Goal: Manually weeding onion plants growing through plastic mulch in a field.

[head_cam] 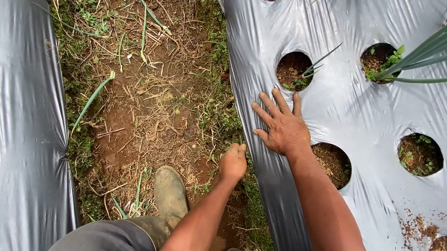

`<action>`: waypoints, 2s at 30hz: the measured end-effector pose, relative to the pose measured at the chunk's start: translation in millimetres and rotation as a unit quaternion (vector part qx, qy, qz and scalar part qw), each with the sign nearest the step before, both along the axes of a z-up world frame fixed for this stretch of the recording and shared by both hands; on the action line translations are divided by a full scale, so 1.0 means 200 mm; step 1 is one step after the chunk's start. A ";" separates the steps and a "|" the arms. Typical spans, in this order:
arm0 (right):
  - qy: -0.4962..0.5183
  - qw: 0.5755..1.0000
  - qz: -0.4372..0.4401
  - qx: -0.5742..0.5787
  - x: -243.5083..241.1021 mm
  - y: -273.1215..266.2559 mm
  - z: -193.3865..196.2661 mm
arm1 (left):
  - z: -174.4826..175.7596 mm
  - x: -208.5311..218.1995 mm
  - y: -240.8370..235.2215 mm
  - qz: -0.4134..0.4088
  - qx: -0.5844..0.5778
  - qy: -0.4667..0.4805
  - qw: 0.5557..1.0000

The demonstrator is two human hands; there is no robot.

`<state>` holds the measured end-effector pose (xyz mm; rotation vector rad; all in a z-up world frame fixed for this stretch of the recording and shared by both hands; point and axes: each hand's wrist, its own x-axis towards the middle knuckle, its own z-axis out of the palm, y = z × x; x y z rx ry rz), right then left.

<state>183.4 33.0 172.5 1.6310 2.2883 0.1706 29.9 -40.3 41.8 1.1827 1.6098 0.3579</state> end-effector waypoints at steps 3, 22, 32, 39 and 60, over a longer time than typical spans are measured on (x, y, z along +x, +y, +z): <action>0.008 1.000 -0.002 -0.006 0.00 0.00 0.01 | -0.16 -0.05 -0.06 0.074 0.015 0.009 0.997; 0.001 1.000 0.004 0.010 0.00 0.00 -0.01 | 0.02 -0.16 -0.01 0.053 0.013 -0.027 0.998; -0.054 0.995 -0.004 -0.084 -0.06 -0.15 0.09 | -0.24 -0.43 -0.33 -0.373 -0.078 0.169 0.909; -0.013 0.982 -0.032 -0.183 0.00 -0.36 0.07 | -0.17 -0.63 -0.08 -0.485 0.019 0.289 0.825; 0.167 0.967 -0.041 -0.188 -0.13 -0.85 0.53 | 1.32 -1.66 -0.14 0.012 0.234 0.017 0.972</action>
